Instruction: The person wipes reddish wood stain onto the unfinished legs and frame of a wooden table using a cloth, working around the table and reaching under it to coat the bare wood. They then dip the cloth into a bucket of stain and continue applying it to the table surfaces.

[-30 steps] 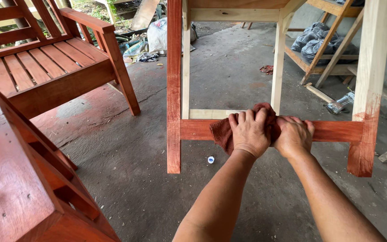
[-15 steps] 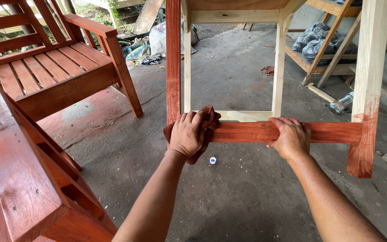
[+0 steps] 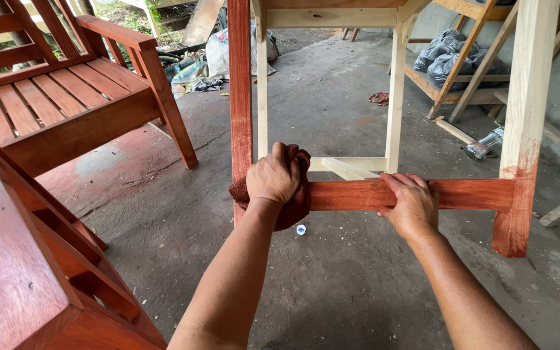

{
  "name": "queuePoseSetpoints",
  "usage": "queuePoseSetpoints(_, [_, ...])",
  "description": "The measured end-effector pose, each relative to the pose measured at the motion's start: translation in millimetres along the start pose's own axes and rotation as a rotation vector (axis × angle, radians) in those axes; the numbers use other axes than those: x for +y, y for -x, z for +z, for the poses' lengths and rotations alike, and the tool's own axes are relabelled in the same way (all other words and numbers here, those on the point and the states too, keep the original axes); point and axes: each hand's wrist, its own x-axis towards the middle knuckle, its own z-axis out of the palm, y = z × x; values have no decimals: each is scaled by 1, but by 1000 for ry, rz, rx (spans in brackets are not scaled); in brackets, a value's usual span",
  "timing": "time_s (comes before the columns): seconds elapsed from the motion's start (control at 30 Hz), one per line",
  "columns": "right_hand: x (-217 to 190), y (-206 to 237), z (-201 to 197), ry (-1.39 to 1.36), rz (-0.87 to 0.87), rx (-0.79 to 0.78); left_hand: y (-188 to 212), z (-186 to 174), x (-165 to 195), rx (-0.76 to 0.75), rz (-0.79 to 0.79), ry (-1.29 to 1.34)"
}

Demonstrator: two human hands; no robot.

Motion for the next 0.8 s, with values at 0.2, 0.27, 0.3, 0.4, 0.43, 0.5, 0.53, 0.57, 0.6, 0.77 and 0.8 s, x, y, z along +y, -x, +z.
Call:
queuePoseSetpoints(0.2, [4, -9, 3, 40, -48, 34, 9, 22, 37, 226, 111, 107])
queuePoseSetpoints(0.27, [4, -11, 3, 79, -19, -12, 13, 40, 73, 109, 138, 27])
queuePoseSetpoints(0.3, [3, -12, 3, 99, -1, -32, 15, 48, 91, 17, 155, 14])
queuePoseSetpoints(0.4, [2, -10, 0, 150, 29, -36, 30, 69, 135, 56, 273, 104])
queuePoseSetpoints(0.43, [1, -8, -1, 140, 33, -42, 33, 72, 140, 120, 326, 151])
queuePoseSetpoints(0.5, [0, -4, -5, 125, 36, -57, 32, 74, 134, 27, 351, 155])
queuePoseSetpoints(0.53, [-1, -2, -6, 121, 46, -74, 32, 74, 124, -18, 357, 155])
queuePoseSetpoints(0.57, [-2, -3, -8, 118, 53, -80, 28, 72, 113, 7, 375, 126])
queuePoseSetpoints(0.6, [-3, -3, -9, 114, 64, -90, 26, 70, 100, 28, 394, 98])
queuePoseSetpoints(0.77, [-5, -2, -10, 73, 25, -59, 20, 41, 18, 80, 333, 25])
queuePoseSetpoints(0.8, [-5, -3, -9, 75, 28, -64, 20, 31, 0, 103, 332, 29])
